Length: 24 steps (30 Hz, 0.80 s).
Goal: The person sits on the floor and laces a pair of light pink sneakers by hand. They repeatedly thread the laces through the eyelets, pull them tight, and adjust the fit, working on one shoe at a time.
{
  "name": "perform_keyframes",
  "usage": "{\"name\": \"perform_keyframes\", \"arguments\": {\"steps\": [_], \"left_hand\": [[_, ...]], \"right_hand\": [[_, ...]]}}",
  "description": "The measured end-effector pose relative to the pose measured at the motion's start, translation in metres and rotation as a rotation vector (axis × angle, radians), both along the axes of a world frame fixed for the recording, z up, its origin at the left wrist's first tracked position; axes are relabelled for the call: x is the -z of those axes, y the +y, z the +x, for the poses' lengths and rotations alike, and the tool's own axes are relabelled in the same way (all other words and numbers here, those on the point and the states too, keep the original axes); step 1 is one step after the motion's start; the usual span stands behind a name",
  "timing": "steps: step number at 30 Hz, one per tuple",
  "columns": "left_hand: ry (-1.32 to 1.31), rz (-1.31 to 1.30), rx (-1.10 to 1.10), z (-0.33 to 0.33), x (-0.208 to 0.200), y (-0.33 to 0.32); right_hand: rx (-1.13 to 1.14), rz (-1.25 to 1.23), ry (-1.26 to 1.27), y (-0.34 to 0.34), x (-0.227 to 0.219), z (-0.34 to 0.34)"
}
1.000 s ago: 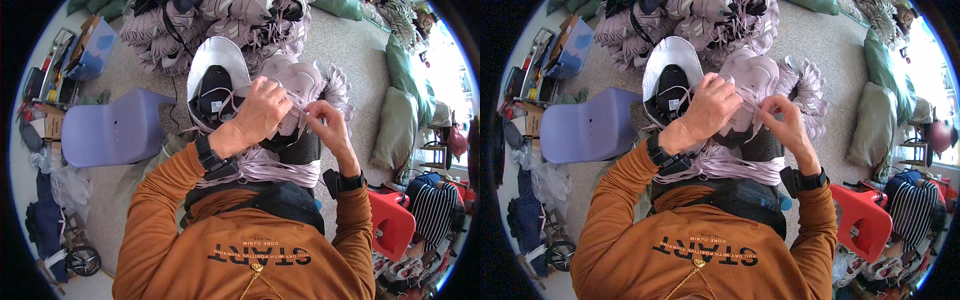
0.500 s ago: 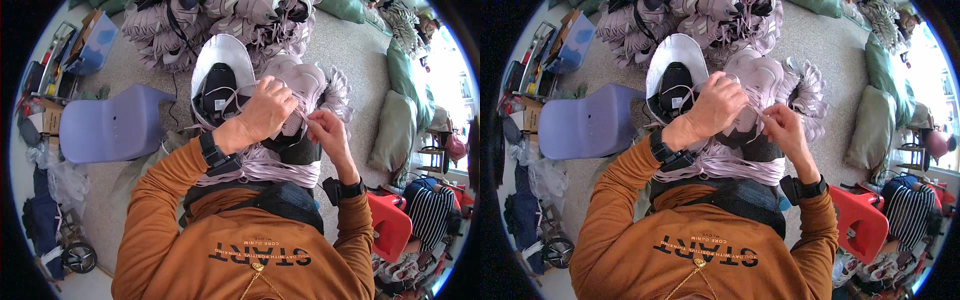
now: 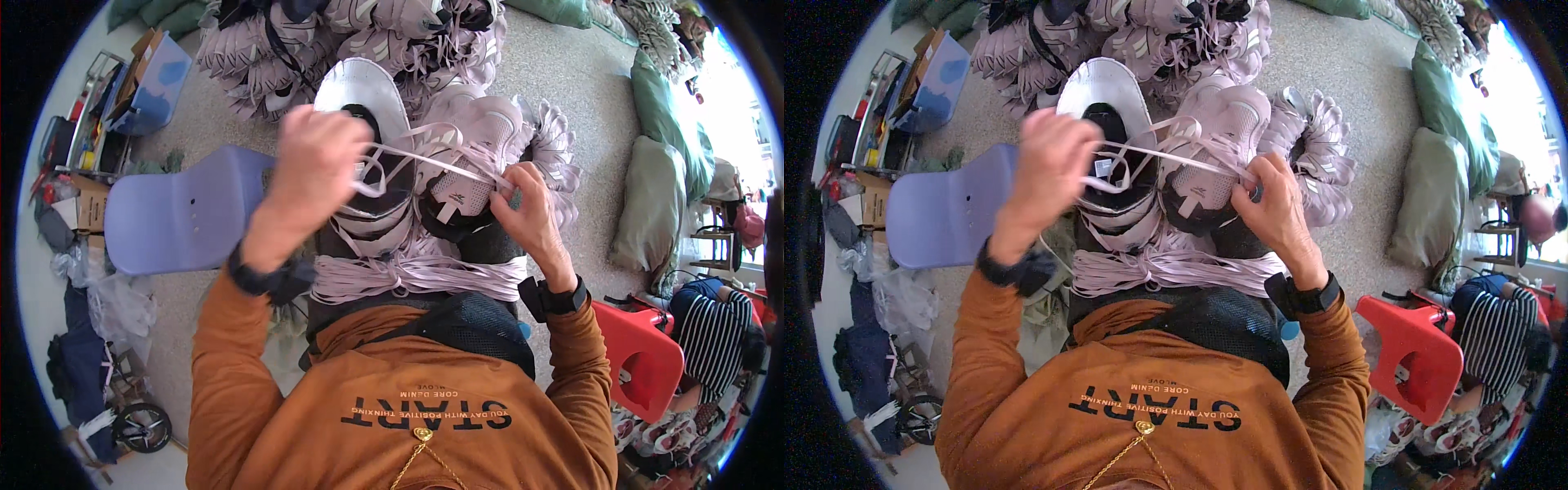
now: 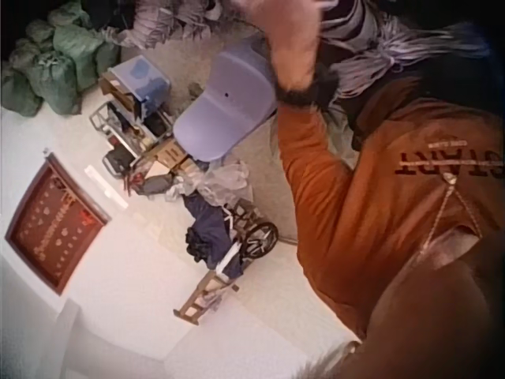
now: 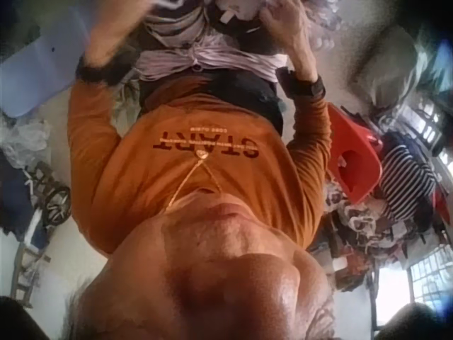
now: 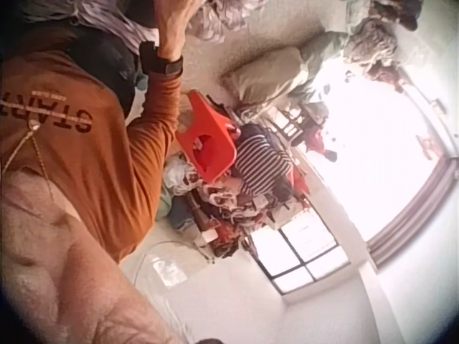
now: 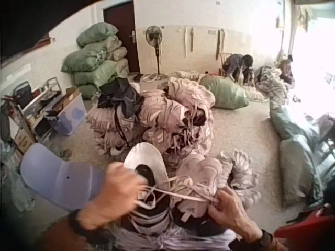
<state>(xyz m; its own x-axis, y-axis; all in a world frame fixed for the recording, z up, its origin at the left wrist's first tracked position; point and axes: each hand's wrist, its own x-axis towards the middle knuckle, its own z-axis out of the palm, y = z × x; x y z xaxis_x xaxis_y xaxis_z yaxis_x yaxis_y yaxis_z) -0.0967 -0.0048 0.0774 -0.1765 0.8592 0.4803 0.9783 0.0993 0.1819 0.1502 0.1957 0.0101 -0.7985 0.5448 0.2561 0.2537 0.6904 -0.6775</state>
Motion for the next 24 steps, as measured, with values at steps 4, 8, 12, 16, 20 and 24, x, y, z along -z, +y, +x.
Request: {"name": "perform_keyframes", "arguments": {"steps": [4,8,12,16,20,24], "left_hand": [[-0.163,-0.179,-0.111,-0.006,-0.021,-0.067],[-0.251,-0.287,-0.104,0.007,-0.022,-0.082],[-0.581,-0.145,0.022,0.039,-0.014,-0.034],[-0.534,0.077,0.111,0.06,0.05,0.034],[-0.331,0.089,0.026,0.072,0.082,0.064],[-0.256,0.094,0.011,0.071,0.088,0.069]], "right_hand": [[0.01,-0.102,0.036,-0.008,0.002,-0.002],[0.011,-0.067,0.065,-0.012,-0.001,0.0],[0.008,-0.081,0.059,-0.007,-0.013,0.007],[-0.164,-0.096,0.031,-0.015,-0.032,-0.009],[-0.227,0.202,0.021,-0.013,-0.021,-0.032],[-0.202,0.236,-0.005,-0.015,-0.018,-0.045]]}}
